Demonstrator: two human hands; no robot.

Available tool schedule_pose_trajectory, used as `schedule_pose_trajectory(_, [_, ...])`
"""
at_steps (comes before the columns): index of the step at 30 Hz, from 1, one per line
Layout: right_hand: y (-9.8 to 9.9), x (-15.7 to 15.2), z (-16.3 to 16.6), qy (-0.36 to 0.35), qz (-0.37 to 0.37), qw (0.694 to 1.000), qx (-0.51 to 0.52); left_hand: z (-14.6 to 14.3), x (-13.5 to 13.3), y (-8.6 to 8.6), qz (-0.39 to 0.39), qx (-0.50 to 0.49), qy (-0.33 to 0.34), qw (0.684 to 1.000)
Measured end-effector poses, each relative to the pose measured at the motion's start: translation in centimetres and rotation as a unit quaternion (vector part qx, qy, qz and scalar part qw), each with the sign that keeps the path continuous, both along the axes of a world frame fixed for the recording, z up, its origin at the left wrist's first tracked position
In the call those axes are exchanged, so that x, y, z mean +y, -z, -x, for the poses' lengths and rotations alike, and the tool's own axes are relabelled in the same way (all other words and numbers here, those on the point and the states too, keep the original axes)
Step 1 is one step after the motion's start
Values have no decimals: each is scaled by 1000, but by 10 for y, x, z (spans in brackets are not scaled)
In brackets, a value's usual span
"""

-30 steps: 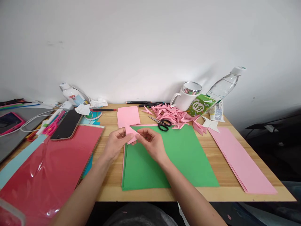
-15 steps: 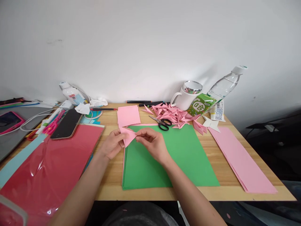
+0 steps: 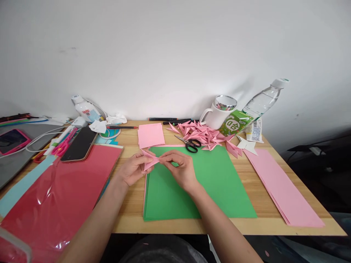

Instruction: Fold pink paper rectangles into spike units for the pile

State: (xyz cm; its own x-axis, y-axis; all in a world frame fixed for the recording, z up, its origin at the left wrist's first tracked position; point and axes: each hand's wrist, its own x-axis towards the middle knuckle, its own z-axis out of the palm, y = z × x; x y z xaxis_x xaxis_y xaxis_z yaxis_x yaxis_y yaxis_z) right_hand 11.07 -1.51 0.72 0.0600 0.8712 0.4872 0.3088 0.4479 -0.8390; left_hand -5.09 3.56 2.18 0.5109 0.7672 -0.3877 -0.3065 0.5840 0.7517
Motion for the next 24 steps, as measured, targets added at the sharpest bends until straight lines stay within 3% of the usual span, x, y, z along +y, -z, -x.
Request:
schedule_pose_trajectory(11, [-6, -7, 0, 27, 35, 999, 6, 1, 0, -1, 51, -25, 15, 998])
schedule_pose_trajectory(14, [-4, -6, -2, 11, 38, 999, -8, 0, -2, -2, 0, 17, 17, 1000])
schedule_pose_trajectory(17, [2, -2, -4, -26, 94, 995, 18, -2, -3, -3, -72, 74, 14, 995])
schedule_pose_trajectory(21, [6, 2, -4, -110, 229, 957, 142, -4, -5, -3, -146, 125, -19, 981])
schedule_pose_trajectory(24, [2, 3, -2, -105, 282, 930, 211, -4, -6, -3, -181, 143, -22, 973])
